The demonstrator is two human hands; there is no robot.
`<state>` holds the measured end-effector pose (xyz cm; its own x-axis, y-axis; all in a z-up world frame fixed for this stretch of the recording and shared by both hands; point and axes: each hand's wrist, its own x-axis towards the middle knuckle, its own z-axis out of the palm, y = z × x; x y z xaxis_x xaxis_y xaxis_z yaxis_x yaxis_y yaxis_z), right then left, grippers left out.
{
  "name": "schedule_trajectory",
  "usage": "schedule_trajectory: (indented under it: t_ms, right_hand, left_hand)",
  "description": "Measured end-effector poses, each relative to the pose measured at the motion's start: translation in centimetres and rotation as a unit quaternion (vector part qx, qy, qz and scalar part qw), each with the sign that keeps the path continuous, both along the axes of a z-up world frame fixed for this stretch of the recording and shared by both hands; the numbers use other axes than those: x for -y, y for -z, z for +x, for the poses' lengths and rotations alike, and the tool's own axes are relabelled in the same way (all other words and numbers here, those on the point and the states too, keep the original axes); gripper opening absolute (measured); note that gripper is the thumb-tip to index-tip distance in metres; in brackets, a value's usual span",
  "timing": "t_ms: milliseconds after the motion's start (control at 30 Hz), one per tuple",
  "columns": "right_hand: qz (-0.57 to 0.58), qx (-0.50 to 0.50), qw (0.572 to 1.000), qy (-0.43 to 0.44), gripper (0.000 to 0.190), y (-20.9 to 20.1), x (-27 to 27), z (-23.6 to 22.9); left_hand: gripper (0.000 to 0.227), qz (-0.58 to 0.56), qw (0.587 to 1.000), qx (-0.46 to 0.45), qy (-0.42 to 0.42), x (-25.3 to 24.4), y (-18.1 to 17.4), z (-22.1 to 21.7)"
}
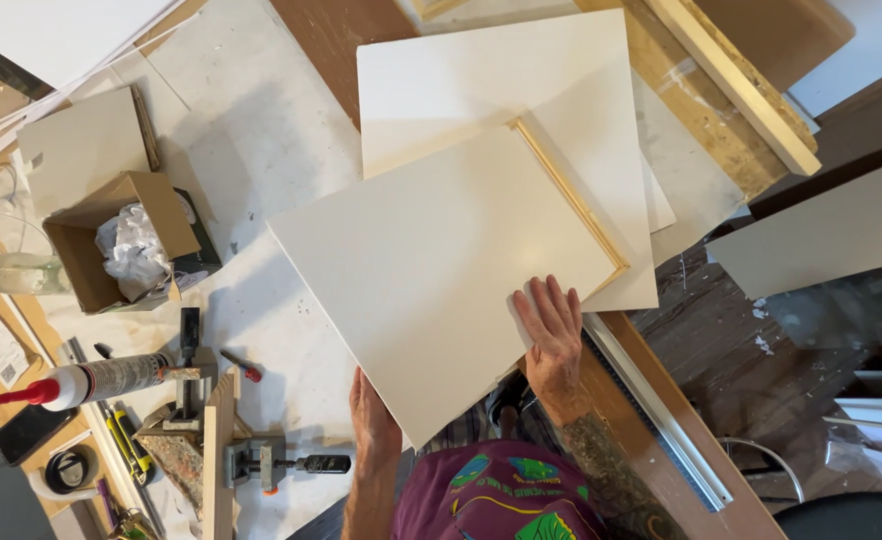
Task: Using a utility knife and a metal straight edge to measure and cut a white board to size on a workbench.
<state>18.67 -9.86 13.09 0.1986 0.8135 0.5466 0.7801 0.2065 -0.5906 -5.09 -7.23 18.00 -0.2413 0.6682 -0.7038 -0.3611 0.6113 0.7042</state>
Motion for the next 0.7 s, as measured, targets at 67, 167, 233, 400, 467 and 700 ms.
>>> schedule_trajectory:
  t_ms: [67,167,233,400,467,700]
  right_hand:
    - [-0.003,0.001,1.0,0.006,0.075,0.1,0.0,0.1]
    - [-0.005,0.009,1.0,0.015,0.07,0.5,-0.1,0.2]
    - [-0.007,0.016,1.0,0.02,0.061,0.8,-0.1,0.2]
    - [-0.031,0.031,0.998,0.034,0.091,1.7,-0.5,0.4]
    - [-0.043,0.044,0.998,0.031,0.092,1.7,-0.3,0.4]
    - [-0.163,0.099,0.981,0.025,0.081,3.9,-0.3,1.5]
  left_hand:
    - [0.027,-0.01,1.0,0.011,-0.011,0.1,0.5,-0.2]
    - [0.033,-0.023,0.999,0.021,-0.022,0.2,0.8,-0.4]
    - [0.034,-0.029,0.999,0.018,-0.021,0.5,1.5,-0.9]
    - [0.037,-0.013,1.0,0.016,0.013,0.2,0.3,-1.0]
    - [0.035,-0.003,0.999,0.035,-0.008,0.9,2.9,-2.0]
    - [0.032,0.034,0.995,0.071,-0.054,2.6,15.4,-4.9]
